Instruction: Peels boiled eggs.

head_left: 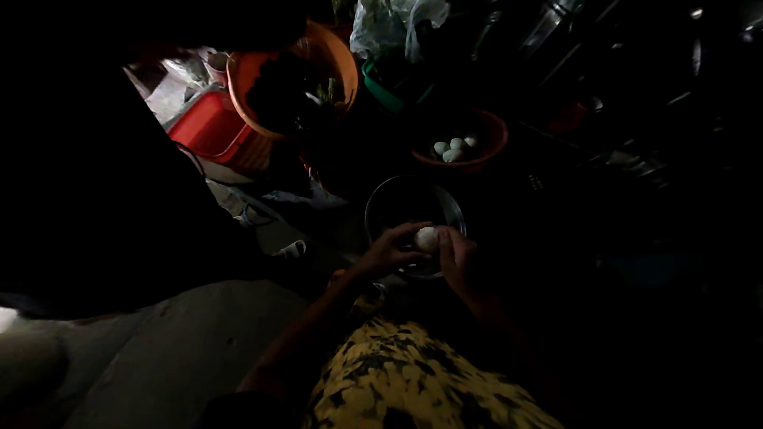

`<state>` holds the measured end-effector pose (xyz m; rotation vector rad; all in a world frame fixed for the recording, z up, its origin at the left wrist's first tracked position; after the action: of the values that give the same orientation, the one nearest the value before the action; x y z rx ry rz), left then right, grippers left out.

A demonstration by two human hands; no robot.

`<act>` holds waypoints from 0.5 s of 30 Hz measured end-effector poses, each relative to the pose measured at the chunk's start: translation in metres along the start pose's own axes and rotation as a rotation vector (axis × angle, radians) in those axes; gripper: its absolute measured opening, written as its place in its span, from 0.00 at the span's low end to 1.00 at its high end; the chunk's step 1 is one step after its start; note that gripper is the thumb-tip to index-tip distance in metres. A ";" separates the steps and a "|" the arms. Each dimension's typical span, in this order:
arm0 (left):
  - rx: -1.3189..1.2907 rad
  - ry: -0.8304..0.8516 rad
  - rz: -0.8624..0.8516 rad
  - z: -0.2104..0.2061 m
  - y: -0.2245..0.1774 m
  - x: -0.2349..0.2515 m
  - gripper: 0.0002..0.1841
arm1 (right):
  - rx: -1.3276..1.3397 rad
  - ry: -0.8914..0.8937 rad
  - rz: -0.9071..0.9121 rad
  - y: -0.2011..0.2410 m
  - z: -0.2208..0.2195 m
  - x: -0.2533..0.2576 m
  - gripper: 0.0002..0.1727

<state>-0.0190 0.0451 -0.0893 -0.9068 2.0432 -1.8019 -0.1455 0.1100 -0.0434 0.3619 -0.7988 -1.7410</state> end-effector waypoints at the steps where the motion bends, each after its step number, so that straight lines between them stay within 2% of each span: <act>1: -0.006 -0.012 0.011 0.000 0.001 -0.001 0.33 | 0.034 0.029 -0.026 -0.001 0.000 0.000 0.20; 4: -0.001 -0.035 0.010 0.004 0.000 0.000 0.33 | 0.103 0.118 -0.084 -0.004 -0.002 0.002 0.25; 7: 0.015 -0.021 0.006 0.009 -0.003 0.000 0.31 | 0.158 0.152 -0.111 -0.002 -0.004 0.005 0.23; 15: -0.031 -0.061 0.007 0.011 -0.003 -0.003 0.29 | -0.004 -0.006 0.038 0.001 -0.007 0.006 0.18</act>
<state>-0.0095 0.0384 -0.0893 -0.9497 2.0392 -1.7219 -0.1419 0.1020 -0.0470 0.3364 -0.8016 -1.7087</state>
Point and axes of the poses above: each hand's wrist, its own x-axis towards the middle knuckle, its own z-axis out of the back of the hand, y = z × x, the point moved 6 cm from there along x, towards the middle knuckle, and after that the axes turned 10 degrees about -z, right-handed, at the moved point
